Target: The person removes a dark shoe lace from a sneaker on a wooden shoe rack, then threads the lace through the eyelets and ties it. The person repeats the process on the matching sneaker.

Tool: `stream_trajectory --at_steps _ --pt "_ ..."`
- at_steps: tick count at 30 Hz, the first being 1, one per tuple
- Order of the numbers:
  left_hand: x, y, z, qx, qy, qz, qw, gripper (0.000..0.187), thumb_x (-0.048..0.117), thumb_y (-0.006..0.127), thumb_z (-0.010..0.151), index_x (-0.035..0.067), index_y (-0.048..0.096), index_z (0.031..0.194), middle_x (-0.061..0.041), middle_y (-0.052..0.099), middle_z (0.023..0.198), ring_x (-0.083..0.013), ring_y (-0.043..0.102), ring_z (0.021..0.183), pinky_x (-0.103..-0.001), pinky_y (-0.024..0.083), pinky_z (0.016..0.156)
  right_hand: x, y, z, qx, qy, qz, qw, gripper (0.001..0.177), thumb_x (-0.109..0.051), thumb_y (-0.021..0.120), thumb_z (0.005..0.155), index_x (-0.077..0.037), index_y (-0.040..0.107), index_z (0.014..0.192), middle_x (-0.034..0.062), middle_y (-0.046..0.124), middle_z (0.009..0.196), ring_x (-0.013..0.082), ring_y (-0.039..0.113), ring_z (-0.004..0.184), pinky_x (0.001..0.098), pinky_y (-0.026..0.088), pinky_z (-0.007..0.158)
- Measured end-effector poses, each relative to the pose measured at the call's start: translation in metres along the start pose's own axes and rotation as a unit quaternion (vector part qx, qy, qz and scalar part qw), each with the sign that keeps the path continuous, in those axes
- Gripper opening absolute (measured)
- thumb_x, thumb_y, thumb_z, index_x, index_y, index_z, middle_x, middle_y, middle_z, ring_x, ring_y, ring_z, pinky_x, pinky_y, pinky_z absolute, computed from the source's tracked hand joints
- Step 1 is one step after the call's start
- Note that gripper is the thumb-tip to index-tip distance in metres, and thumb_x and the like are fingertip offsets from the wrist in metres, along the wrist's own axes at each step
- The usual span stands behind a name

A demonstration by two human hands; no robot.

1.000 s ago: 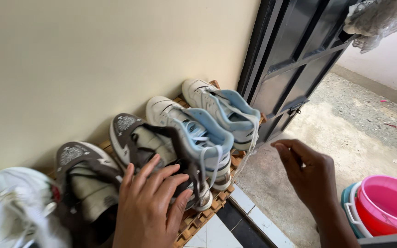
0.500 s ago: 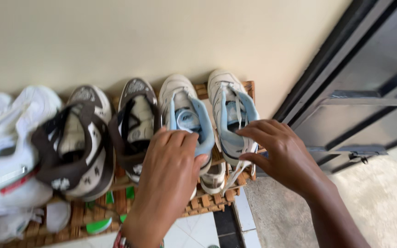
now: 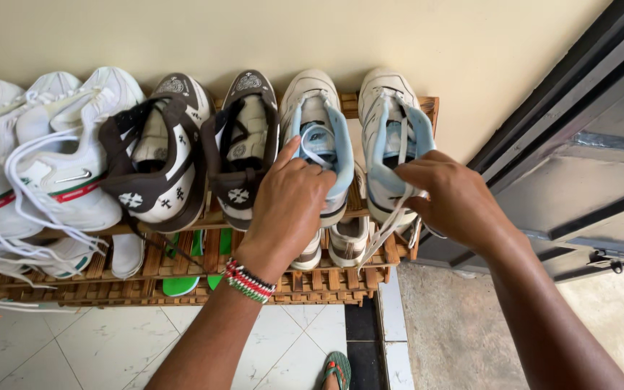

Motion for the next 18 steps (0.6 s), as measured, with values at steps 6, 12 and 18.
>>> stream_trajectory --at_steps 6,12,18 --pt "0.027 -0.025 -0.024 0.113 0.011 -0.096 0.989 0.014 -0.004 0.067 0.087 0.007 0.075 0.090 -0.010 0.074 0.081 -0.0208 0.068 0.077 -0.048 0.031 0.124 -0.022 -0.027 -0.056 0.068 -0.012 0.045 0.997 0.011 -0.008 0.081 0.079 -0.008 0.076 0.089 0.0077 0.078 0.102 0.0225 0.074 0.102 0.0321 0.058 0.083" --pt "0.048 -0.075 -0.095 0.108 0.038 -0.187 0.976 0.007 0.002 0.075 0.079 0.003 0.069 0.083 -0.009 0.066 0.074 -0.0264 0.065 0.083 -0.049 0.033 0.123 -0.071 -0.045 -0.124 0.086 0.042 -0.035 0.995 0.025 -0.017 0.082 0.074 -0.006 0.076 0.096 0.0105 0.077 0.104 0.0233 0.073 0.103 0.0327 0.062 0.080" --pt "0.048 -0.140 -0.179 0.095 0.063 -0.270 0.956 0.011 0.004 0.075 0.082 0.003 0.064 0.082 -0.008 0.062 0.076 -0.0269 0.063 0.085 -0.050 0.035 0.124 -0.139 -0.035 -0.184 -0.018 0.051 -0.074 0.996 0.024 -0.028 0.082 0.071 -0.013 0.080 0.091 0.0035 0.081 0.097 0.0187 0.075 0.097 0.0385 0.060 0.087"
Point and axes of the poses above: each hand's wrist, its own z-axis towards the middle knuckle, its own y-axis out of the palm, x = y × z, the point moved 6 cm from there along z, towards the middle knuckle
